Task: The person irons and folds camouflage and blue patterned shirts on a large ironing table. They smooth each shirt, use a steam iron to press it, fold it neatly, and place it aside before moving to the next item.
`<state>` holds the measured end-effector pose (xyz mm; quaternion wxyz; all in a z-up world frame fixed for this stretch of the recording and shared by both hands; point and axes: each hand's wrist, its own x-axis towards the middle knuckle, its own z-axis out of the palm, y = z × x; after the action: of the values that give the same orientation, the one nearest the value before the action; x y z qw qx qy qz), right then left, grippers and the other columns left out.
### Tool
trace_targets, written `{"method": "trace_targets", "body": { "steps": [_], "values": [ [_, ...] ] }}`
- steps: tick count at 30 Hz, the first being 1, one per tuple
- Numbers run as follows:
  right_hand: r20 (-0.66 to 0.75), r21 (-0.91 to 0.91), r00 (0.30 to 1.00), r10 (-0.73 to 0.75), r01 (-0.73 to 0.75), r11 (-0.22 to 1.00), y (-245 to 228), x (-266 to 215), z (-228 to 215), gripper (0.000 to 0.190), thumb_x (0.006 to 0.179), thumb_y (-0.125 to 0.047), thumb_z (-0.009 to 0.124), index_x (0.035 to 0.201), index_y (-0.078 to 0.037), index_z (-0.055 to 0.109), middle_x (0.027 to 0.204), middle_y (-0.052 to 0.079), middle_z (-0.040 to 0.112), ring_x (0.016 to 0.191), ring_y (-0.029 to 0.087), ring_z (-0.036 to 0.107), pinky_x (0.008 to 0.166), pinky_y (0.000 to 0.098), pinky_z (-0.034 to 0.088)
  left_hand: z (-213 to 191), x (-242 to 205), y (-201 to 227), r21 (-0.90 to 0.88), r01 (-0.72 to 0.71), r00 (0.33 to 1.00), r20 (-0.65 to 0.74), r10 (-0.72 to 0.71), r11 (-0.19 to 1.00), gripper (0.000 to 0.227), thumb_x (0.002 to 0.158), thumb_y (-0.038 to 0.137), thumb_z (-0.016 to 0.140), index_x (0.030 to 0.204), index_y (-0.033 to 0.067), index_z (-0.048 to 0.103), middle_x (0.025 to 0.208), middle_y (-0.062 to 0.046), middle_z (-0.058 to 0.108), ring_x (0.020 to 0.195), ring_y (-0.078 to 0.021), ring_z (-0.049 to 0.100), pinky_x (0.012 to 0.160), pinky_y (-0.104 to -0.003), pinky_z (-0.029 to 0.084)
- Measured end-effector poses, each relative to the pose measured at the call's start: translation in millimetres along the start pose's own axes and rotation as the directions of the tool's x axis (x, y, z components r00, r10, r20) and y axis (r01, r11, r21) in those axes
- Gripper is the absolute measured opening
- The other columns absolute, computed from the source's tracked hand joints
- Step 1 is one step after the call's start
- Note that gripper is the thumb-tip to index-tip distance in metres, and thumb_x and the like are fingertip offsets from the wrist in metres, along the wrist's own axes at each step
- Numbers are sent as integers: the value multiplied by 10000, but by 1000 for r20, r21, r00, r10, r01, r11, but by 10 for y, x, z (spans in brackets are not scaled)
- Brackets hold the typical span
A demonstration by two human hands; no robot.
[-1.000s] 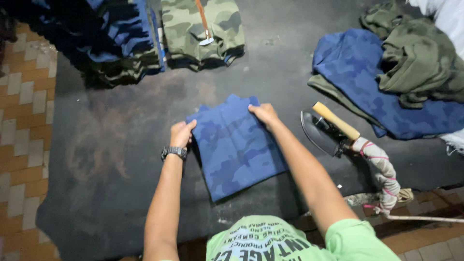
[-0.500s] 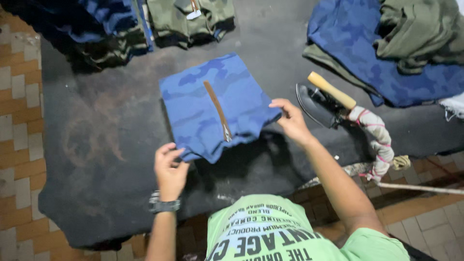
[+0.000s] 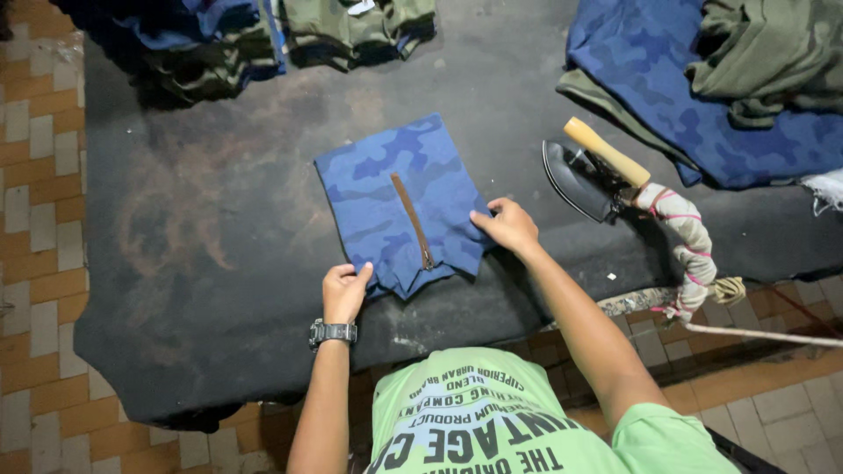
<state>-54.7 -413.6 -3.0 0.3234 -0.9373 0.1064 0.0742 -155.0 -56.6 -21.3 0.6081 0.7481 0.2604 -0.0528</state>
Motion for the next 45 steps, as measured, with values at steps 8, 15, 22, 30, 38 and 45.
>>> {"method": "trace_targets", "body": {
  "steps": [8, 15, 22, 30, 38, 45],
  "values": [
    [135, 552, 987, 88, -149, 821, -144, -205, -164, 366, 996, -255, 642, 1328, -145, 532, 868, 29, 629, 751, 140, 558, 637, 358, 444, -39, -5, -72, -441, 338, 921, 336, -196, 832, 265, 925, 188, 707, 1104, 48, 571, 765, -43, 633, 584, -148, 631, 530, -316, 540],
    [290, -497, 951, 111, 50, 866, -521, -47, -485, 485, 1000, -585, 527, 1278, -204, 641, 1077, 145, 752, 1055, 335, 698, 891, 464, 526, -356, 370, 173, 362, -120, 965, 259, 23, 924, 361, 879, 353, 817, 846, 18, 688, 688, -70, 669, 627, -166, 633, 607, -334, 528],
    [-11, -71, 999, -32, 31, 997, -1192, 1141, 4, 522, 923, -573, 595, 1128, -109, 717, 1015, 119, 758, 994, 324, 722, 854, 436, 545, -56, 1981, 602, 86, -187, 967, -160, 199, 979, 382, 894, 341, 781, 1046, -6, 733, 949, -126, 779, 854, -197, 750, 789, -339, 568],
    [-187, -66, 979, 85, -99, 993, -1375, 1971, 458, 476, 932, -555, 633, 911, -90, 732, 872, 102, 738, 872, 322, 706, 787, 443, 537, 145, 2272, 921, 358, 56, 966, -256, 40, 932, 380, 935, 443, 681, 872, 78, 767, 853, -139, 749, 829, -391, 692, 748, -476, 525],
    [-451, -282, 885, -115, -19, 959, -1355, 2069, 614, 281, 958, -376, 645, 916, -109, 725, 950, 85, 736, 920, 332, 673, 798, 502, 465, 399, 2204, 988, 600, -31, 751, -513, 414, 800, 243, 1020, 369, 634, 973, 141, 704, 1056, -64, 682, 1033, -349, 611, 850, -536, 427],
    [-496, -632, 602, -625, 243, 736, -881, 1166, -766, 283, 981, -284, 752, 1160, -67, 716, 1112, 158, 704, 1063, 382, 643, 922, 504, 463, -81, 1528, 865, 390, -420, 813, -240, 531, 819, 321, 986, 368, 665, 1089, 64, 664, 1066, -147, 652, 973, -391, 610, 853, -493, 479]
  ]
}}
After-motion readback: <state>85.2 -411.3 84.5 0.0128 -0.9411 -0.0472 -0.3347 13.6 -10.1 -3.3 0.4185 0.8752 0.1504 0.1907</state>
